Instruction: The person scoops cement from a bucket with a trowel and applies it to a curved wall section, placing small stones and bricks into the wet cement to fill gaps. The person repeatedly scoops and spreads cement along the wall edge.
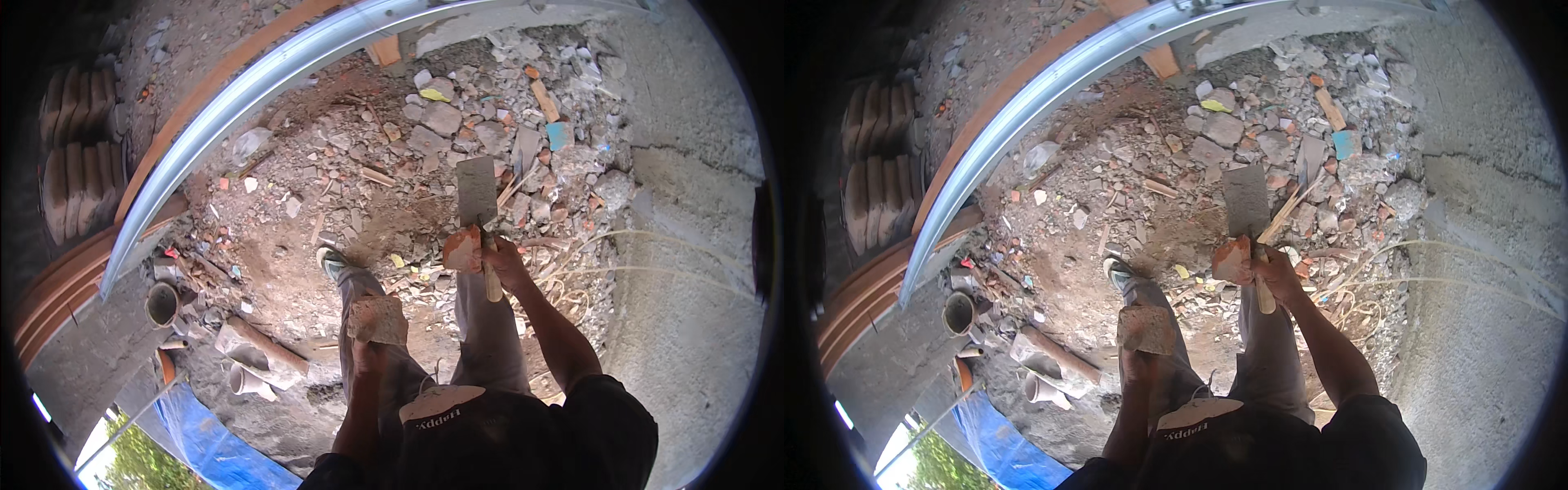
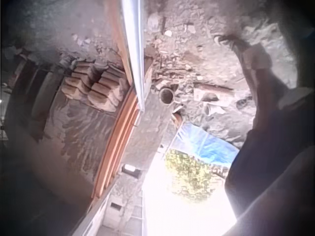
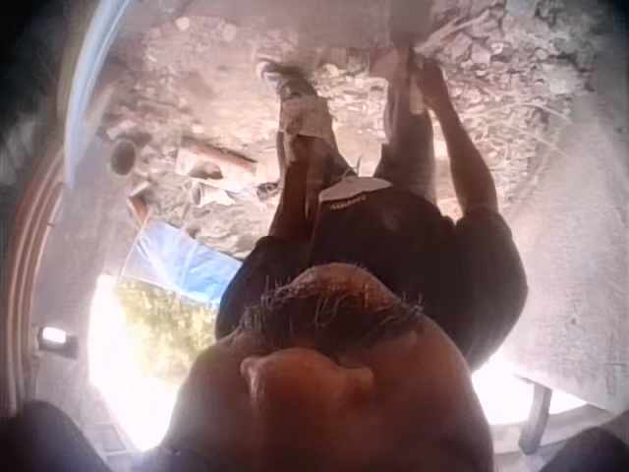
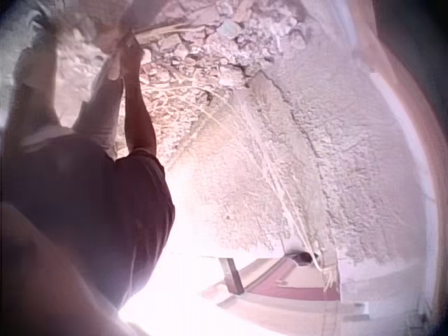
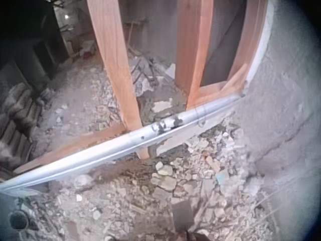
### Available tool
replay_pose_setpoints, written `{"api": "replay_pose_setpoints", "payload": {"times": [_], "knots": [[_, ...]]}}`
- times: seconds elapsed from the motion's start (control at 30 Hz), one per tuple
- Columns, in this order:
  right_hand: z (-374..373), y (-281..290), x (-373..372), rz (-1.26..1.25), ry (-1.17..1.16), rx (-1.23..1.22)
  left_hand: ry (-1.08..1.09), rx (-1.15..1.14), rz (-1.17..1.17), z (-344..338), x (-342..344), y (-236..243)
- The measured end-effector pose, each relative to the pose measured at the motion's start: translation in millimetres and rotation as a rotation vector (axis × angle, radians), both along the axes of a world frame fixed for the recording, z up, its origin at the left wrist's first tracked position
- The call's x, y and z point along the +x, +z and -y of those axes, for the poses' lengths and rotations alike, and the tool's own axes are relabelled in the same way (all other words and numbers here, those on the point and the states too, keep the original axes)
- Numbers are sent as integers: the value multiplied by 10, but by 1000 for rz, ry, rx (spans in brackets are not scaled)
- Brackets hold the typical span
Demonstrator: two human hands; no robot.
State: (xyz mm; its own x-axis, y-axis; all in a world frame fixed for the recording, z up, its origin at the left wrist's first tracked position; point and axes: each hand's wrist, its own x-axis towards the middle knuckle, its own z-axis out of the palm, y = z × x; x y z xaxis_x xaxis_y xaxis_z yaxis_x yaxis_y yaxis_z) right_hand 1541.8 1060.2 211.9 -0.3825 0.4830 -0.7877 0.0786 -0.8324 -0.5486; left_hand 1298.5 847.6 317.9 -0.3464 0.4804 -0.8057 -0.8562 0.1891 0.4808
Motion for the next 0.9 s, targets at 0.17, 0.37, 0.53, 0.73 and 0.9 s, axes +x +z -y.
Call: {"api": "replay_pose_setpoints", "payload": {"times": [0.17, 0.37, 0.53, 0.73, 0.9], "knots": [[537, 682, -1788, 40, 462, 98, 208, 185, 66, 863, -814, 205], [1598, 1213, -3725, 98, 861, 128, 448, 380, 182, 1876, -1761, 436], [2302, 1655, -5116, -83, 1056, 48, 482, 413, 125, 2671, -2685, 754], [3034, 1898, -6139, -221, 1299, 250, 542, 340, -93, 3402, -3348, 1057], [3349, 2137, -6393, -232, 1315, 195, 641, 382, -165, 3541, -3389, 1251]]}}
